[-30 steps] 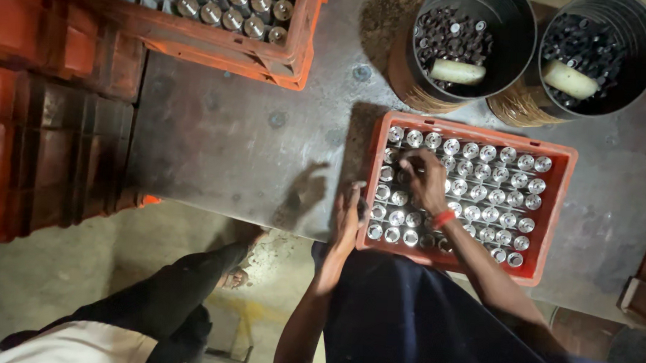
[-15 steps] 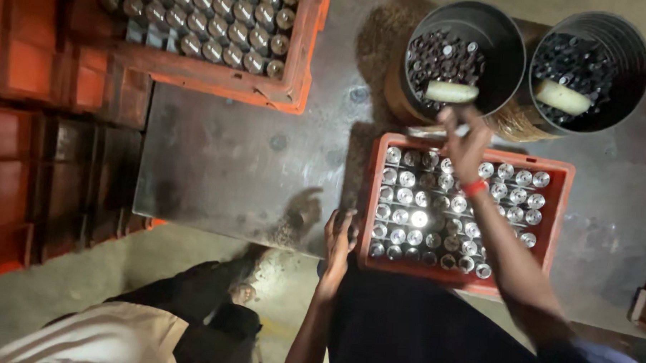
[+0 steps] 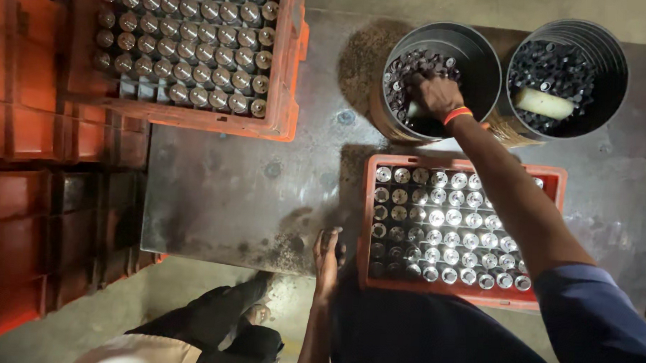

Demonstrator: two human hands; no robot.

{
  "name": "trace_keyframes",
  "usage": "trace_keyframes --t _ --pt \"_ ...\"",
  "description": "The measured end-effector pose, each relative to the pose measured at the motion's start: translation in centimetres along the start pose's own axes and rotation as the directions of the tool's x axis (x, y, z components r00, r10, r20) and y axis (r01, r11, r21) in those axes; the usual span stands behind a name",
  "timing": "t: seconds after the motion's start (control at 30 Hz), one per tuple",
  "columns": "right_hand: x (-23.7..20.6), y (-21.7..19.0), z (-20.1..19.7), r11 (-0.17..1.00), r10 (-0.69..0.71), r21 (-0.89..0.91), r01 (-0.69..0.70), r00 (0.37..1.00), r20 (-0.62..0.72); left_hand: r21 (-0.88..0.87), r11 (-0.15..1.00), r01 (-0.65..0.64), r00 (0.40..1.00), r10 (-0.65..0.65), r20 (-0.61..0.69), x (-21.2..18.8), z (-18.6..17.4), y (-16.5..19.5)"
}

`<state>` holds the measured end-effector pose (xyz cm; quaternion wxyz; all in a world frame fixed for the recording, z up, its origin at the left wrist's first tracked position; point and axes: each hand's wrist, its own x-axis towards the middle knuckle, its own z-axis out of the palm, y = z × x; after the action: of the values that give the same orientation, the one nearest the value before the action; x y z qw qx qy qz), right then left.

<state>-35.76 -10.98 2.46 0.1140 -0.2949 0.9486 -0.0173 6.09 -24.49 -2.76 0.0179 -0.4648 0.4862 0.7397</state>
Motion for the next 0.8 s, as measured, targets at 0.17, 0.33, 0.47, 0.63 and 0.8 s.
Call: trace_keyframes --t 0.17,0.33,0.47,0.63,0.8 --pt "-0.1 2.5 -1.0 0.988 -0.102 0.085 0.128 0.961 -0.256 -0.019 1.0 0.0 1.0 0.0 0.022 -0.7 0.2 1.0" --pt "-2.3 3.6 -1.2 0.722 0.335 0.687 0.083 0.827 -0.452 -0.128 0.99 -0.053 0.994 0.065 0.086 -0.2 1.2 0.9" --pt "-10.3 -1.6 1.1 0.244 0.335 0.969 0.038 0.934 -0.121 -0.333 0.943 0.011 0.969 0.073 0.237 1.5 4.7 -1.8" --pt "-24.8 -15.4 7.4 0.453 0.172 0.89 0.047 0.975 -0.139 -0.629 0.672 0.39 0.879 -0.07 0.471 2.0 8.8 -6.2" --pt "-29.1 -18.3 7.9 0.775 -0.077 0.479 0.413 0.814 -0.576 -0.721 0.471 0.509 0.803 0.042 0.594 1.2 7.2 -7.4"
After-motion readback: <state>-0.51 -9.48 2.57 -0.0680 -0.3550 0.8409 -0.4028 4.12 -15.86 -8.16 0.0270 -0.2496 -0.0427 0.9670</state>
